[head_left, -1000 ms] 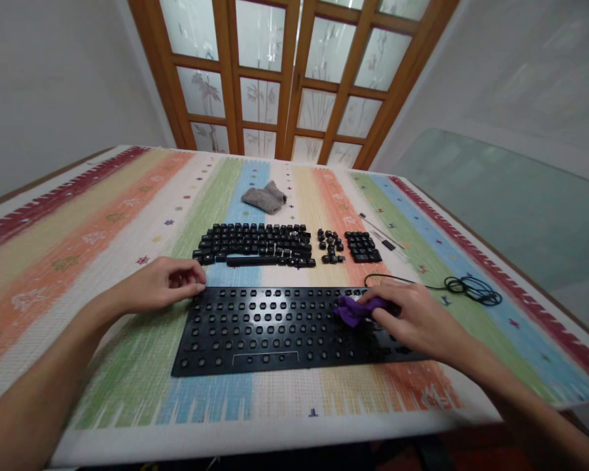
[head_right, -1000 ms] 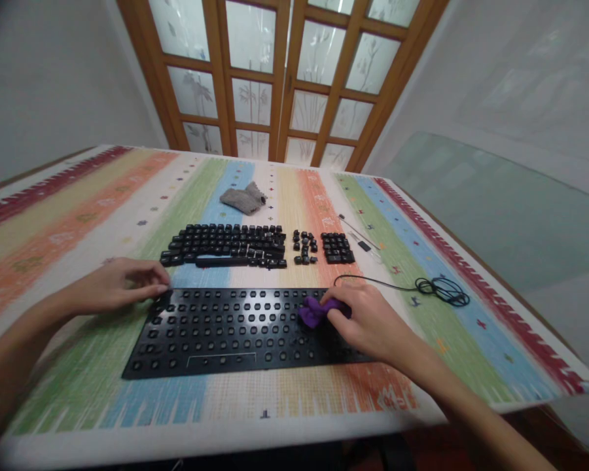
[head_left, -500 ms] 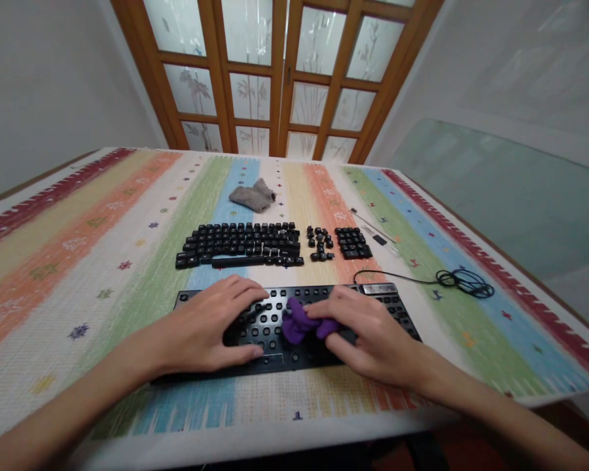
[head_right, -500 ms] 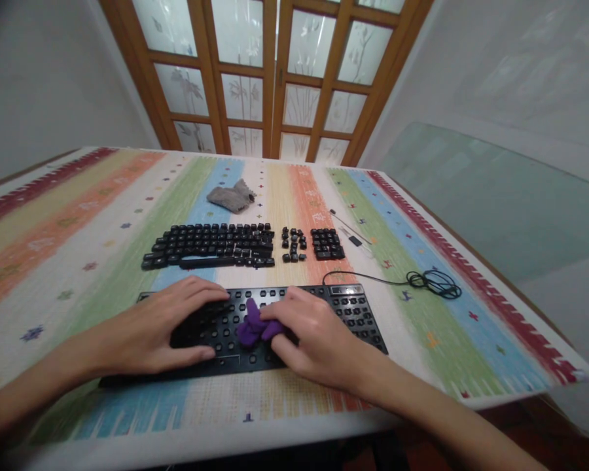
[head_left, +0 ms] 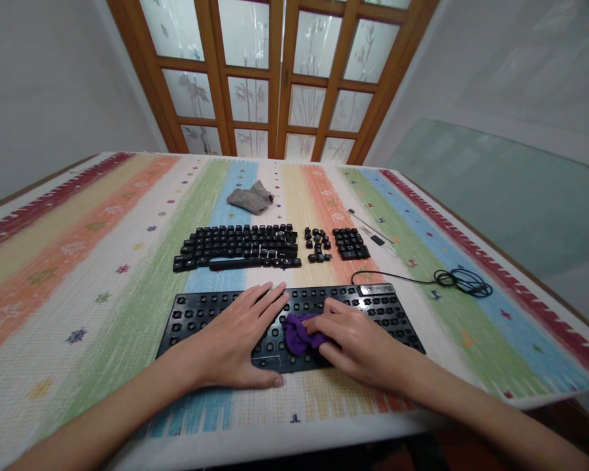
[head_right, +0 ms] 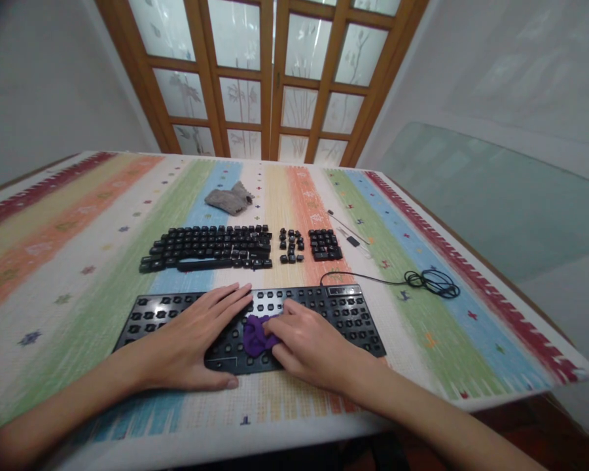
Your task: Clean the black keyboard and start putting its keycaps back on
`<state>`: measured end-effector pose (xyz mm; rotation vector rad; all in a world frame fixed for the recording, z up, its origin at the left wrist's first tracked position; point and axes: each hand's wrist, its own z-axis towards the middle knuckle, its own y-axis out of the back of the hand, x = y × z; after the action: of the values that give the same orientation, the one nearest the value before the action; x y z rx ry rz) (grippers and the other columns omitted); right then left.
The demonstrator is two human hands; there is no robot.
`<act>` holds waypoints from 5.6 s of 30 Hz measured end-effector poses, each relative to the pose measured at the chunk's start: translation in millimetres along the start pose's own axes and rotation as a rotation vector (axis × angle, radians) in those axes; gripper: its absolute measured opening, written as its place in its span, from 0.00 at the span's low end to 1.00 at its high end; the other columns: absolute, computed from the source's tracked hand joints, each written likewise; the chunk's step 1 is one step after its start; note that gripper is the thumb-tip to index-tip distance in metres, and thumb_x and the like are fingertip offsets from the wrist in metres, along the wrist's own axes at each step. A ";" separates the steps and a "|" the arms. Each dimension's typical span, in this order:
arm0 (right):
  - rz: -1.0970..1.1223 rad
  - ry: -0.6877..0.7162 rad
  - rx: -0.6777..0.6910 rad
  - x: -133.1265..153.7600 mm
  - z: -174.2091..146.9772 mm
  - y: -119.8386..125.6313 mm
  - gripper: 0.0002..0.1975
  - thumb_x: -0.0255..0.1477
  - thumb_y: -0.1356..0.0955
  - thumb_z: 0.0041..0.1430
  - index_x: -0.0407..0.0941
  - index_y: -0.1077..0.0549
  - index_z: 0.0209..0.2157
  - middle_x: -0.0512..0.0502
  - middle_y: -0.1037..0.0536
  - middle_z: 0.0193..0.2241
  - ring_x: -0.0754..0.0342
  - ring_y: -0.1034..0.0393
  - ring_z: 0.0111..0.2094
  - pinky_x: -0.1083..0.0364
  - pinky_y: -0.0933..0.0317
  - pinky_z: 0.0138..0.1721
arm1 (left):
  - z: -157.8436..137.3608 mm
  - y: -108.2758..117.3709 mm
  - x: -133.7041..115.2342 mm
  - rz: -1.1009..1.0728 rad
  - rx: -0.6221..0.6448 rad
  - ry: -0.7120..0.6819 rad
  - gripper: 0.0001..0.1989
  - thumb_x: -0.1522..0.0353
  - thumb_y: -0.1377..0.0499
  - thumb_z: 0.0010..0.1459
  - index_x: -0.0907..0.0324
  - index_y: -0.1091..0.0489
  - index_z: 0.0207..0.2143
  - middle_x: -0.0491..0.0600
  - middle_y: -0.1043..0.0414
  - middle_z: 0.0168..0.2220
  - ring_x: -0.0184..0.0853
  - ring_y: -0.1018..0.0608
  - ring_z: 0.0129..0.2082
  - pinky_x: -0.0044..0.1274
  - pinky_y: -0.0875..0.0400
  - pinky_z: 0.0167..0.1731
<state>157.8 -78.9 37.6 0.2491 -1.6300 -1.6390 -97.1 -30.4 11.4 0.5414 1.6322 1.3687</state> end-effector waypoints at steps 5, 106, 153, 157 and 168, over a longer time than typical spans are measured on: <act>0.019 -0.045 0.001 2.7 1.6 2.1 0.12 0.18 0.37 0.57 0.40 0.24 0.38 0.45 0.28 0.29 0.52 0.36 0.31 0.55 0.41 0.34 | 0.0 0.3 0.8 -0.023 -0.012 0.027 0.57 0.45 0.35 0.47 0.60 0.58 0.70 0.62 0.56 0.71 0.55 0.49 0.69 0.45 0.50 0.66; 0.036 -0.300 0.103 11.1 -10.7 11.0 0.16 0.15 0.37 0.54 0.44 0.21 0.35 0.46 0.24 0.29 0.51 0.31 0.34 0.54 0.40 0.37 | -8.6 9.3 12.5 0.089 -0.051 -0.025 0.48 0.45 0.36 0.44 0.65 0.40 0.60 0.66 0.45 0.65 0.58 0.40 0.63 0.46 0.46 0.62; -0.083 -0.003 -0.146 27.9 -19.5 -32.4 0.10 0.18 0.35 0.56 0.43 0.26 0.37 0.44 0.21 0.32 0.50 0.31 0.33 0.52 0.36 0.36 | -8.2 9.7 13.5 0.111 -0.075 -0.042 0.47 0.44 0.36 0.44 0.64 0.38 0.59 0.66 0.43 0.64 0.59 0.38 0.62 0.47 0.43 0.60; -0.073 -0.046 -0.144 27.6 -21.1 -31.6 0.11 0.17 0.35 0.54 0.44 0.25 0.36 0.45 0.21 0.31 0.50 0.32 0.33 0.53 0.38 0.34 | -8.1 9.1 14.4 0.110 -0.078 -0.046 0.47 0.43 0.36 0.44 0.64 0.37 0.59 0.66 0.43 0.64 0.58 0.37 0.62 0.46 0.43 0.61; -0.014 -0.067 -0.209 26.4 -26.2 -30.9 0.13 0.16 0.35 0.53 0.43 0.24 0.38 0.45 0.19 0.33 0.51 0.30 0.34 0.54 0.37 0.34 | -10.0 13.0 10.4 0.142 -0.030 0.007 0.49 0.45 0.33 0.41 0.66 0.37 0.59 0.67 0.44 0.65 0.58 0.38 0.64 0.45 0.43 0.62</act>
<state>145.0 -120.0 15.6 0.1000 -1.4944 -1.8298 -113.5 -23.7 19.6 0.6459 1.6019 1.4981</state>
